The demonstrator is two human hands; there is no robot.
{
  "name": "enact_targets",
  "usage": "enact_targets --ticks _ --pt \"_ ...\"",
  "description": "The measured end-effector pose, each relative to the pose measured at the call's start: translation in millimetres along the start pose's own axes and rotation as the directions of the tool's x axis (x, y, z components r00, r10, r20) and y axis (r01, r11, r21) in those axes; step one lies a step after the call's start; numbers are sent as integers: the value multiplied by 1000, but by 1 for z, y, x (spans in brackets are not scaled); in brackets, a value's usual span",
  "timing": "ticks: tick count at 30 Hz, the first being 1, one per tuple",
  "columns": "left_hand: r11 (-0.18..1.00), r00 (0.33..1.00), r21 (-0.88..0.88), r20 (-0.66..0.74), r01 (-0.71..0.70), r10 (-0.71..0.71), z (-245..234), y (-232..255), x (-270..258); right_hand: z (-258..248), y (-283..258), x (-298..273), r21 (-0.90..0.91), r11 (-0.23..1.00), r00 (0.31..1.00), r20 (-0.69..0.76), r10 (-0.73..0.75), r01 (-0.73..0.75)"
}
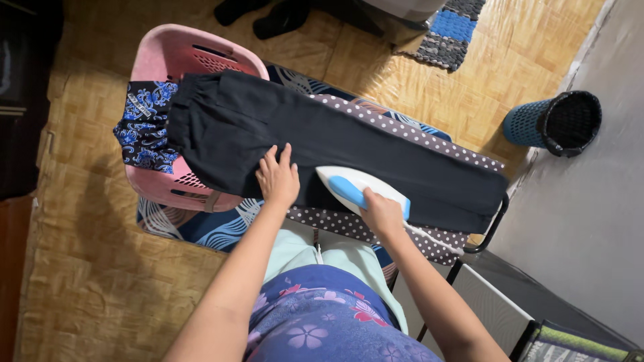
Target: The person irons a pair of black trousers on an ironing board, smoothing the fabric and adjusting the garment. After ironing, the person places the trousers on a hanger and hangs them in a wardrobe.
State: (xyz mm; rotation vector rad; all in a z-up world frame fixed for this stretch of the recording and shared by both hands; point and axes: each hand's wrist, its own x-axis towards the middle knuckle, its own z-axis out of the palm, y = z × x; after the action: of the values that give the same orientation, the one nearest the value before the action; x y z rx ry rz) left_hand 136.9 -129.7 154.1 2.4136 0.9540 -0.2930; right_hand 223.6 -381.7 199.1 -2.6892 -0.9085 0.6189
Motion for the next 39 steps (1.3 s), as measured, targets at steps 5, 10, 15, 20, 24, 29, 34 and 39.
enact_targets --ticks 5,10,15,20,24,29,34,39 --pt "994 989 -14 104 -108 109 17 21 -36 12 -19 48 34 999 995 -94 43 -40" --pt "999 962 35 274 -11 1 29 19 -39 13 13 70 -27 959 954 -114 277 -281" --pt "1000 969 22 247 1 -7 32 18 -36 -14 94 58 -66 860 858 -144 493 -505" --pt "1000 974 13 227 12 -14 34 16 -40 -28 143 15 32 860 850 -138 509 -510" --pt "999 977 26 212 26 -31 34 20 -38 -7 142 -38 -34 941 939 -84 332 -336" --pt "993 970 102 229 65 -87 35 28 -40 24 127 -113 39 976 975 -34 218 -216" --pt "974 943 157 266 162 -200 44 34 -52 32 136 -144 63 844 842 -66 536 -532" --pt "971 931 232 340 52 -130 61 21 -87 39 156 -172 164 633 629 -83 773 -757"
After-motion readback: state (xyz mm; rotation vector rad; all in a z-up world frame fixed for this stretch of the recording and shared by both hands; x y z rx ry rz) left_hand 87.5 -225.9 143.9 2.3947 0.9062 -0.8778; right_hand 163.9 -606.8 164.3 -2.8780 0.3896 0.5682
